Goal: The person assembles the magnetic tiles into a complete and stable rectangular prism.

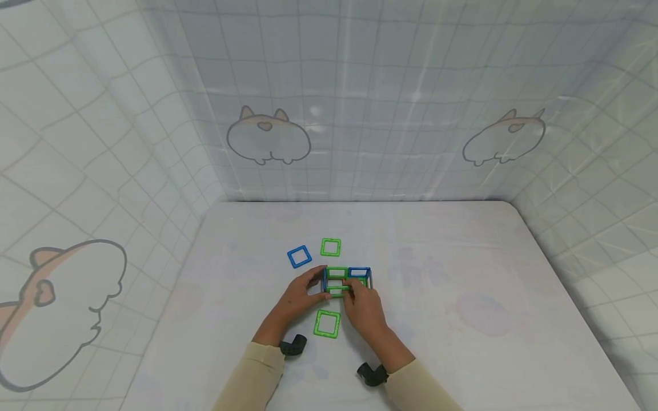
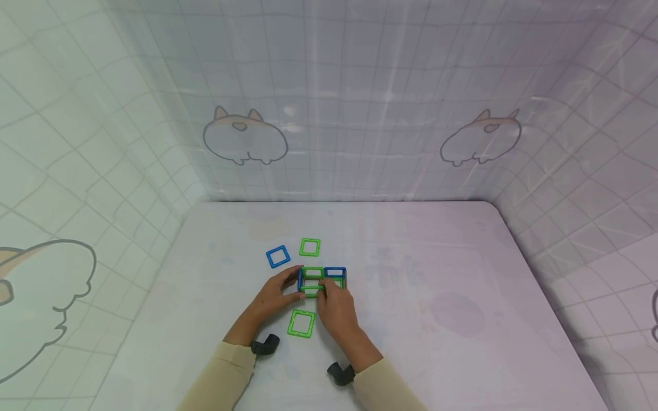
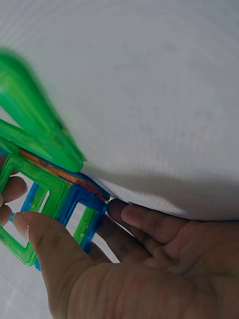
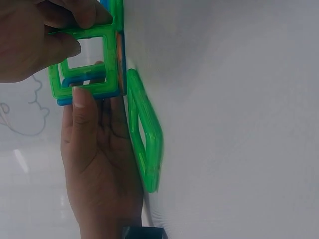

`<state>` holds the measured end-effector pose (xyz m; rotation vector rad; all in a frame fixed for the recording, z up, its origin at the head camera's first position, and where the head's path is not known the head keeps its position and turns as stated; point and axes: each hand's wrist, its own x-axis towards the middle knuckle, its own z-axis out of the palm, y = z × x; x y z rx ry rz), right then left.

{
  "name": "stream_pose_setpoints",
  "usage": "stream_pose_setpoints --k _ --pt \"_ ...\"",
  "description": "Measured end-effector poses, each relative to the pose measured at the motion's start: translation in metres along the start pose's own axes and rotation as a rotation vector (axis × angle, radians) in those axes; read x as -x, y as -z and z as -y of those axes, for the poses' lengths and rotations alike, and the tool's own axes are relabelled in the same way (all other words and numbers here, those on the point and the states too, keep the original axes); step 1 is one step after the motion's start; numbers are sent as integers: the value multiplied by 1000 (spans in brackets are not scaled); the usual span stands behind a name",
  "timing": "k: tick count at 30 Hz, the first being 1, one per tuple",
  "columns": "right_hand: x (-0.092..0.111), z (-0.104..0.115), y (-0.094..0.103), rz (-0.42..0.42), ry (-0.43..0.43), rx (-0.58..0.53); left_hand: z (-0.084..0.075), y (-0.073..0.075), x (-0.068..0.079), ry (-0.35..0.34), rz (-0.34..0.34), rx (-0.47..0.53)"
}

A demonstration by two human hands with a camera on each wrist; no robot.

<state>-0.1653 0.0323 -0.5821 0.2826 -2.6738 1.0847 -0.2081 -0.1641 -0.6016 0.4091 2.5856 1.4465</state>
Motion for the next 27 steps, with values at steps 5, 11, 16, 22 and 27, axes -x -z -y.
stream_pose_setpoints --k 5,11,16,22,27 --pt "2 2 2 24 -42 -14 -1 0 0 7 6 4" --pt "1 3 4 43 -68 -34 -3 2 0 14 13 7" --pt "1 5 7 55 -82 -41 -4 3 0 16 13 5" --pt "0 6 10 54 -78 -59 -3 3 -1 -2 6 33" --pt "1 5 10 56 -76 -65 -4 4 -1 -32 -1 82"
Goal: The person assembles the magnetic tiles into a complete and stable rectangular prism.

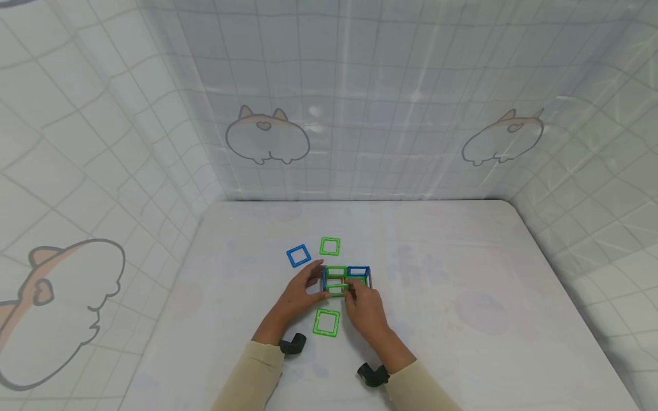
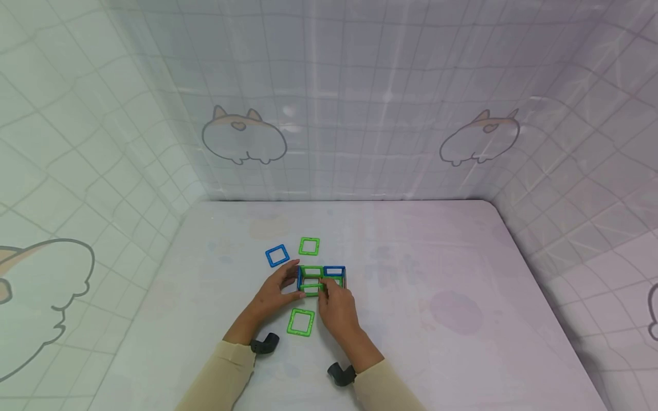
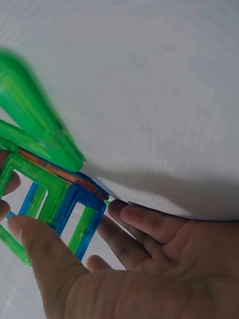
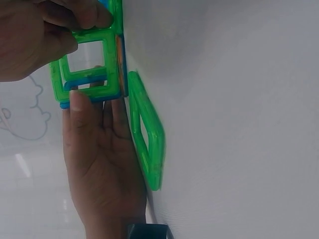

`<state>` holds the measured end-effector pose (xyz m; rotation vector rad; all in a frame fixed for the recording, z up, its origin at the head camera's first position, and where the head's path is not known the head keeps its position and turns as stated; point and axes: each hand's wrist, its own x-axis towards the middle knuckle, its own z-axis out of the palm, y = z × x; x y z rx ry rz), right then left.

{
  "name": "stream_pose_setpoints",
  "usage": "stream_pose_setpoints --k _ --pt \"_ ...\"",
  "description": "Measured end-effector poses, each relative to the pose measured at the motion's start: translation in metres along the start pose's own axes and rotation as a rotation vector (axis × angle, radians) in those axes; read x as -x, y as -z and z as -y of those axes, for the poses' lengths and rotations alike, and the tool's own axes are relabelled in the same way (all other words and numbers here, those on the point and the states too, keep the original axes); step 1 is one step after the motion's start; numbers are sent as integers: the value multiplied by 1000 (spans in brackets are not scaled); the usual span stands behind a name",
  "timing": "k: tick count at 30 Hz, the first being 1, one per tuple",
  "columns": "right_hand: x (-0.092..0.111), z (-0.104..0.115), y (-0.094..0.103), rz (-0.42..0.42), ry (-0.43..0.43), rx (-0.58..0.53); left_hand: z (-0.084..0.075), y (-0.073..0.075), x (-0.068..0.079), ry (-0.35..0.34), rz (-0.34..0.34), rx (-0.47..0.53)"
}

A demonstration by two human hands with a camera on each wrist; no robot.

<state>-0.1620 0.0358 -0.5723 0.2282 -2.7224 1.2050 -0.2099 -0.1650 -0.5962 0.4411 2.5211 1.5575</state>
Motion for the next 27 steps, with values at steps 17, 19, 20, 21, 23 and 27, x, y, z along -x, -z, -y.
stream_pose_setpoints --k 17,19,20,21,23,27 --pt "1 -4 -3 -11 -4 40 0 -2 11 -100 -178 38" --pt "1 -5 -4 -18 -2 48 2 -2 11 -156 -217 -5" --pt "1 -6 -4 -22 0 49 3 -2 11 -186 -229 -25" --pt "1 -6 -5 -25 3 52 3 -2 11 -219 -236 -46" --pt "1 -7 -5 -30 12 54 3 -1 10 -290 -241 -76" --pt "1 -7 -5 -33 26 50 1 -2 10 -389 -242 -125"
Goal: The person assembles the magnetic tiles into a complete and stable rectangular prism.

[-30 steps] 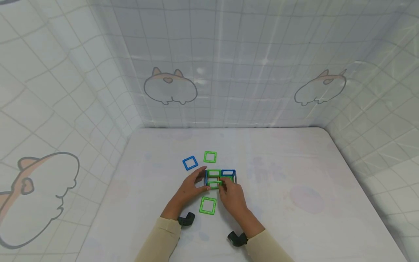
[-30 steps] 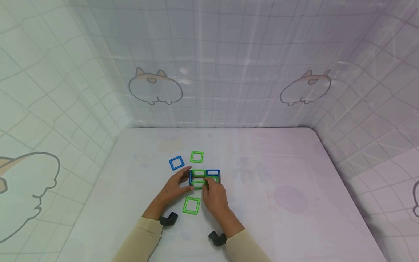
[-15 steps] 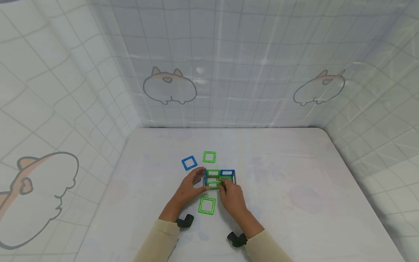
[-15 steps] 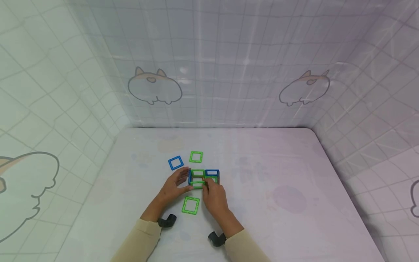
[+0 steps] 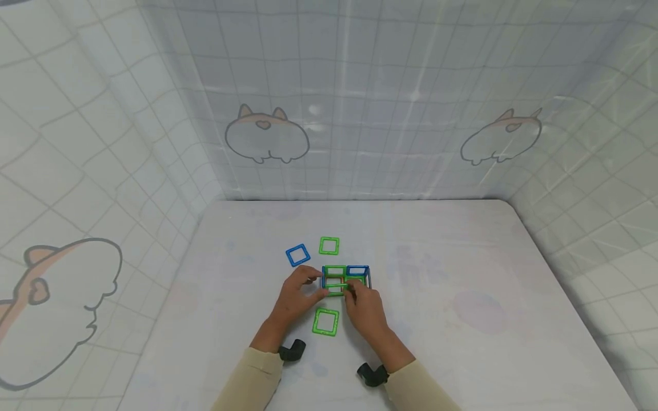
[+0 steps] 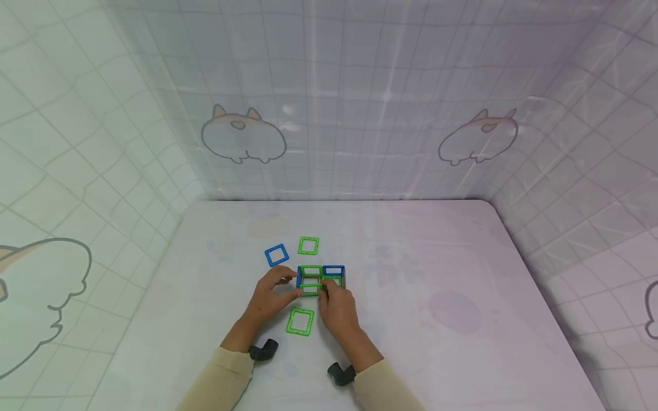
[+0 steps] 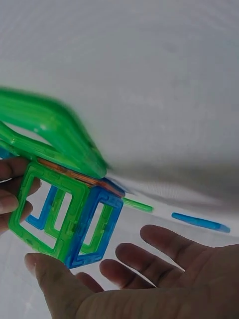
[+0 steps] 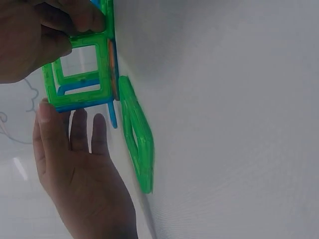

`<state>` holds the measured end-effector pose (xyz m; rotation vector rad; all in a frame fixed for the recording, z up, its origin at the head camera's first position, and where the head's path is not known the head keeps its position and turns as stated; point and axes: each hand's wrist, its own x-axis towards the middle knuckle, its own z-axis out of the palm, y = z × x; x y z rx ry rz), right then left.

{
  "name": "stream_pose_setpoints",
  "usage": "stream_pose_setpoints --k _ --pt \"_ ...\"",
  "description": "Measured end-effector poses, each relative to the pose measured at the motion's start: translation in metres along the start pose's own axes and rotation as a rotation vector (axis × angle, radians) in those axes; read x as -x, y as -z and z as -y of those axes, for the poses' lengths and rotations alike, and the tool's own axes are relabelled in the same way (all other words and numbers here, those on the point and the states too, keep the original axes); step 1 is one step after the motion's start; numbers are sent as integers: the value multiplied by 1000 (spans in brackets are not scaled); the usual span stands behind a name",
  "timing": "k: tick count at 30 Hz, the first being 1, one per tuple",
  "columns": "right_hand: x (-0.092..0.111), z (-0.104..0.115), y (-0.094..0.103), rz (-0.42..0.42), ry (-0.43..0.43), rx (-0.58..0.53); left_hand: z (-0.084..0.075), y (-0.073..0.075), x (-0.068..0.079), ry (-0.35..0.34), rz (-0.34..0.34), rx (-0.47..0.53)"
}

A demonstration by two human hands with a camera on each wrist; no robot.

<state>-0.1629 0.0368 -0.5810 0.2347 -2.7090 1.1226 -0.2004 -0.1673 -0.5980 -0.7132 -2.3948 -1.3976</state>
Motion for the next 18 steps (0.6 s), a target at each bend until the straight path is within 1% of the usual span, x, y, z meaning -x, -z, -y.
stream_pose_setpoints --k 3,8,10,14,18 --pt "0 0 1 -2 1 -8 -2 -1 -1 -20 1 -33" --pt "0 -2 0 7 -13 -10 -4 -3 1 24 23 -69" --pt "0 -2 0 9 -14 -9 -5 -5 2 31 31 -84" --pt "1 -2 -1 3 2 -7 -3 -7 3 4 29 -110" --pt "0 -3 -1 -5 14 -6 -3 -10 3 -25 25 -98"
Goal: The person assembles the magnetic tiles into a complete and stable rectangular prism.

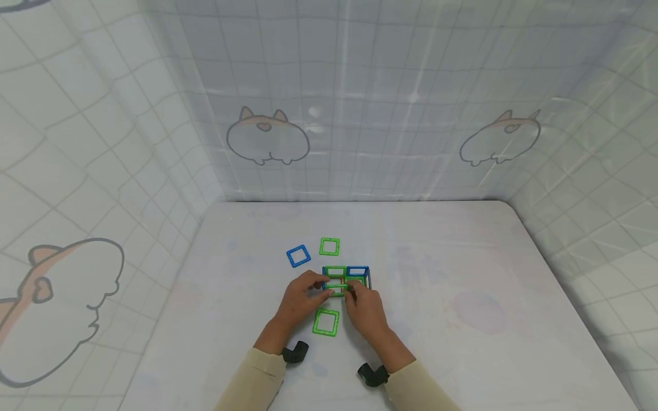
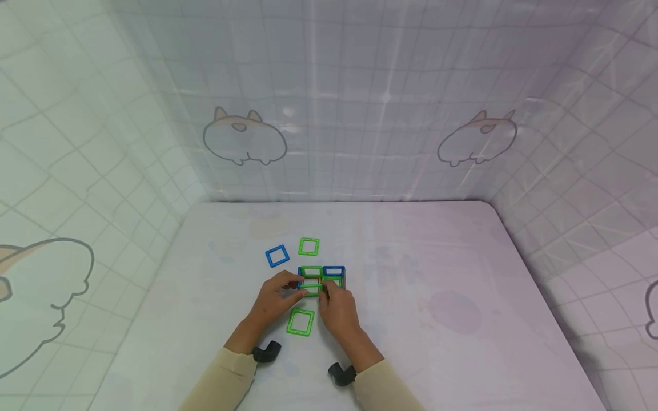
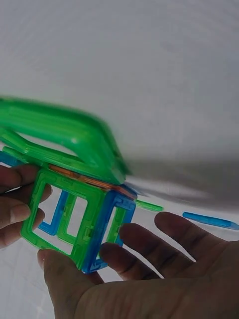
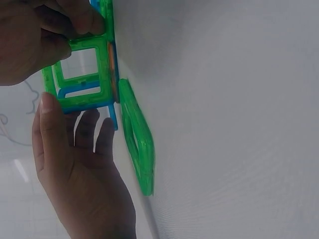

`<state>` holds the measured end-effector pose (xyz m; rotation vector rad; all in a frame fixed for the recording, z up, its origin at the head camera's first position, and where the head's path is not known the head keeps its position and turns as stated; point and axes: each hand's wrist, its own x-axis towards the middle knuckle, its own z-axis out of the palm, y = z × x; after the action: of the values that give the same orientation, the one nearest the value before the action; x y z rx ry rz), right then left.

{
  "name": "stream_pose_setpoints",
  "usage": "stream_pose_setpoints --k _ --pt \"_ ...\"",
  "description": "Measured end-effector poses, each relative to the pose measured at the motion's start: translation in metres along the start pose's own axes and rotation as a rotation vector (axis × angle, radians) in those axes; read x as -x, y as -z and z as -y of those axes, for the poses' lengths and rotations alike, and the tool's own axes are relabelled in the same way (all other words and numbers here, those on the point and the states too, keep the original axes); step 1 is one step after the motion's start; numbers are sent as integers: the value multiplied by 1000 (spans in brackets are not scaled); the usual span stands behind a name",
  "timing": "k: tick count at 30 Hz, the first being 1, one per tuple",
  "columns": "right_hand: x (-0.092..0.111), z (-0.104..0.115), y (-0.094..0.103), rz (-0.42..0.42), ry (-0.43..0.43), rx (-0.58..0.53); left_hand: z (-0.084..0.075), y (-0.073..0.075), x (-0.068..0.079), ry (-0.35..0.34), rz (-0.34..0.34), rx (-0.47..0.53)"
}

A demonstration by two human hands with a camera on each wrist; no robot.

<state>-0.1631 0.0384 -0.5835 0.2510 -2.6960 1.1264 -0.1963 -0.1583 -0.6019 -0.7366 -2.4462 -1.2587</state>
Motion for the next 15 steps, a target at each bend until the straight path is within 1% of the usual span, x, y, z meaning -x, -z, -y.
stream_pose_setpoints --k 2,4,10,15 --pt "0 0 0 -3 0 0 -1 -1 0 3 -1 23" --pt "-1 0 0 -4 0 -3 -1 -2 0 26 1 43" --pt "-1 0 1 5 -9 -11 -3 -3 0 163 31 103" --pt "-1 1 1 14 -23 -5 -3 -3 0 210 57 154"
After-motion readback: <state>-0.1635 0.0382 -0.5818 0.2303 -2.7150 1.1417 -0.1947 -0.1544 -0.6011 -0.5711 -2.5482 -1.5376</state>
